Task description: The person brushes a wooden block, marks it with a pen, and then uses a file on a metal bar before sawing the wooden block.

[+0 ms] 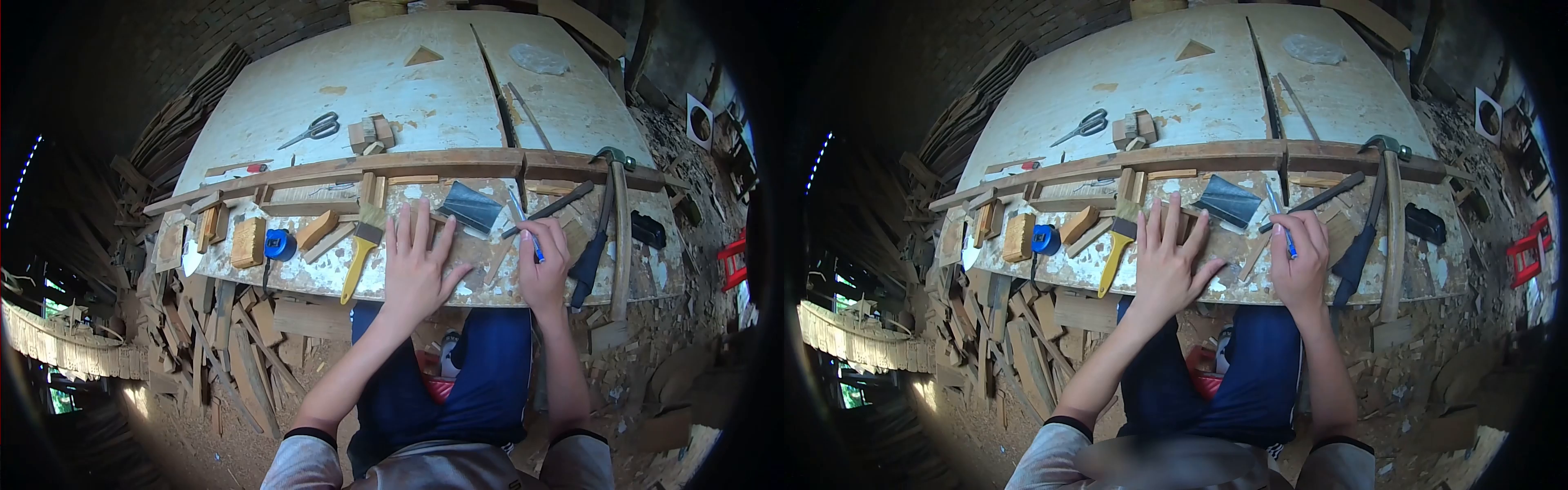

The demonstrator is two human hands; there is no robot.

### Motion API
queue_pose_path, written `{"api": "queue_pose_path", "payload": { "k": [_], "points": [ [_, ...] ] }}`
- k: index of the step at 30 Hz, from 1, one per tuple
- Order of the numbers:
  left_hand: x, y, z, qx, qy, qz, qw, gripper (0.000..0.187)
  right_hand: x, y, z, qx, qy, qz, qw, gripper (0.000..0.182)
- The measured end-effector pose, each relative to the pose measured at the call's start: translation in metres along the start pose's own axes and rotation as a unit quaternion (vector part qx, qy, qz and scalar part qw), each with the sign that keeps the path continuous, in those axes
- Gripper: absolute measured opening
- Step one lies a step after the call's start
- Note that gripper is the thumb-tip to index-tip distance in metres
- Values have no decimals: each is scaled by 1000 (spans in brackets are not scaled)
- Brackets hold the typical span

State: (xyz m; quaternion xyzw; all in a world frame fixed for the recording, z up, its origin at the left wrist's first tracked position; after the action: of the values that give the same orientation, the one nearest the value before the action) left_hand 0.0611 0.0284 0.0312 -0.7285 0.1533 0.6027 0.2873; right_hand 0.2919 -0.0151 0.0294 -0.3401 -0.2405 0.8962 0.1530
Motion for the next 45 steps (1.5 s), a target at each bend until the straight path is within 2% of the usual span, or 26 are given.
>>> {"api": "queue_pose_path", "payload": {
  "k": [2,5,9,16,19,28,31,34,37,39,41,42,45],
  "points": [
    [-2,-3,3,-13,-2,16,1000,84,0,1,0,7,-5,6,1000,13],
    [-8,-9,11,-61,-44,9,997,85,-1,1,-1,20,-17,13,1000,13],
    [-11,-13,21,-25,-64,38,997,92,-1,1,-4,28,-28,16,999,12],
    [-15,-5,49,-31,-35,32,998,96,-3,-1,-5,34,-53,11,998,11],
    [-11,-4,44,-28,-57,9,998,94,-3,-1,-2,35,-64,16,997,11],
    [-7,-4,38,-9,-72,22,997,98,-3,-2,-3,39,-66,20,997,12],
    [-10,-3,37,-4,-102,24,994,105,-4,-1,-4,38,-64,19,997,12],
    [-11,-2,51,-18,5,18,1000,112,-5,-2,-3,35,-64,20,997,12],
    [-13,3,51,-13,26,53,998,113,-4,1,-4,35,-70,18,997,13],
    [-14,7,44,31,53,65,996,109,-5,-1,-3,44,-80,16,996,13],
    [-11,12,38,60,89,85,991,107,-5,0,-7,29,-82,23,996,12],
    [-6,9,39,66,144,56,986,110,-4,1,-8,20,-84,30,996,12],
    [-5,12,39,53,162,-60,984,115,0,1,11,-150,16,59,987,11]
  ]
}}
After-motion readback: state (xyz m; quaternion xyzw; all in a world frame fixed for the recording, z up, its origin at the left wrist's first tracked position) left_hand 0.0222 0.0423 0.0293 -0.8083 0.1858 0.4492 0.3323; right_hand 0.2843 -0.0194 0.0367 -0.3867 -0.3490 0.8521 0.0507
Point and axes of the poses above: each hand's wrist, its own y-axis away from the middle knuckle, its own x-axis out of the palm, z = x × y, the point moved 2 cm from there along -y, towards the middle knuckle, and after that the axes turned 14 degrees about z, right-handed, at the moved point
